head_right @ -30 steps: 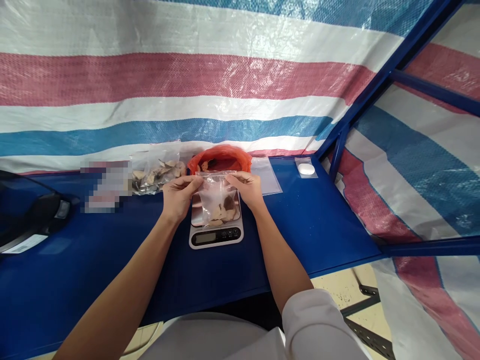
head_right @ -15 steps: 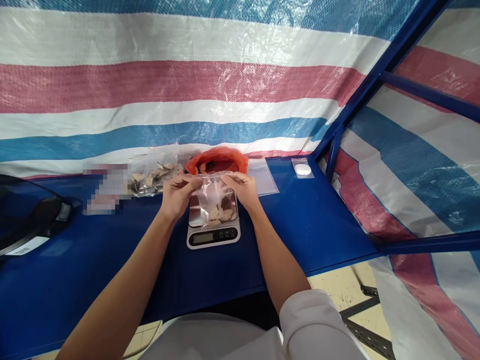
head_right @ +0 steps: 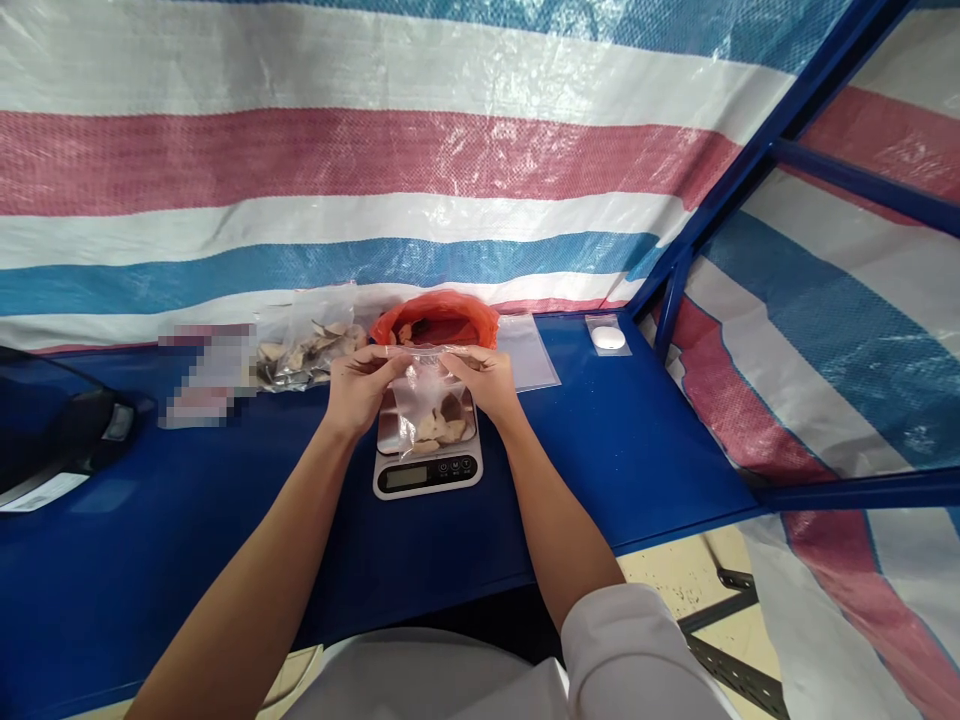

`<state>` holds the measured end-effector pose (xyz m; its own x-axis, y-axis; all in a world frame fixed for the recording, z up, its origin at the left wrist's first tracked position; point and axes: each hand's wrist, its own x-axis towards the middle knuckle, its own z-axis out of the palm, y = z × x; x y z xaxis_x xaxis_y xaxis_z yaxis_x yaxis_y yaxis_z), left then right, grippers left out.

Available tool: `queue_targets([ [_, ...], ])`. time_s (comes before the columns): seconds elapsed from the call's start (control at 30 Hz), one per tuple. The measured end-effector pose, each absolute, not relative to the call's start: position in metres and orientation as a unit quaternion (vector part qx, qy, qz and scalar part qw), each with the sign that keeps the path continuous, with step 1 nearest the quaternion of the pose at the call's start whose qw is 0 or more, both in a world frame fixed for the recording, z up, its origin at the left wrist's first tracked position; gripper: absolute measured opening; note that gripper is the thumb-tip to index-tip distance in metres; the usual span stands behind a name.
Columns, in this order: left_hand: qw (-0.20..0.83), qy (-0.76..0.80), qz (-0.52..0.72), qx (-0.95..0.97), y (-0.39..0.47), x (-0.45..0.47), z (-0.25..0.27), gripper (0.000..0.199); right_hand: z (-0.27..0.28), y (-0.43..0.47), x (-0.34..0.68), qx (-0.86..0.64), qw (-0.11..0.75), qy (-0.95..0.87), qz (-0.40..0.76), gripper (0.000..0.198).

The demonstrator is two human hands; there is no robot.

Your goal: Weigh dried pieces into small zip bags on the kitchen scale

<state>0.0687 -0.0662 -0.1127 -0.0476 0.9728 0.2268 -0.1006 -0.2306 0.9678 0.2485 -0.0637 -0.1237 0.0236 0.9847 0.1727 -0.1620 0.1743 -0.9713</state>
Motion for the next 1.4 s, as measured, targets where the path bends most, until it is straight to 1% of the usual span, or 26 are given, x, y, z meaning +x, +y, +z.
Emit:
queue_targets([
  [0.2,0.454,0.408,0.593,0.525,-0.064,0.063,-0.12,0.022,-0.121,-0.064,0.25,-0.4,0.573,-0.511,0.501,0.027],
  [0.33,0.454,0.414,0.586,0.528,-0.065,0.061,-0.119,0.023,-0.124,-0.063,0.253,-0.39,0.582,-0.516,0.493,0.028],
  [0.5,0.446,0.451,0.563,0.529,-0.068,0.062,-0.111,0.028,-0.127,-0.064,0.256,-0.397,0.564,-0.552,0.469,0.027],
  [0.73,0.427,0.423,0.543,0.587,-0.064,0.071,-0.1,0.027,-0.123,-0.065,0.256,-0.408,0.57,-0.523,0.484,0.036],
  [1.03,0.433,0.43,0.563,0.557,-0.056,0.067,-0.116,0.026,-0.115,-0.065,0.261,-0.419,0.573,-0.514,0.481,0.031],
  [1.23,0.415,0.443,0.542,0.581,-0.059,0.067,-0.114,0.026,-0.113,-0.069,0.257,-0.429,0.57,-0.541,0.445,0.029],
  [1.4,0.413,0.44,0.546,0.581,-0.061,0.067,-0.114,0.024,-0.114,-0.07,0.253,-0.43,0.565,-0.539,0.454,0.03],
])
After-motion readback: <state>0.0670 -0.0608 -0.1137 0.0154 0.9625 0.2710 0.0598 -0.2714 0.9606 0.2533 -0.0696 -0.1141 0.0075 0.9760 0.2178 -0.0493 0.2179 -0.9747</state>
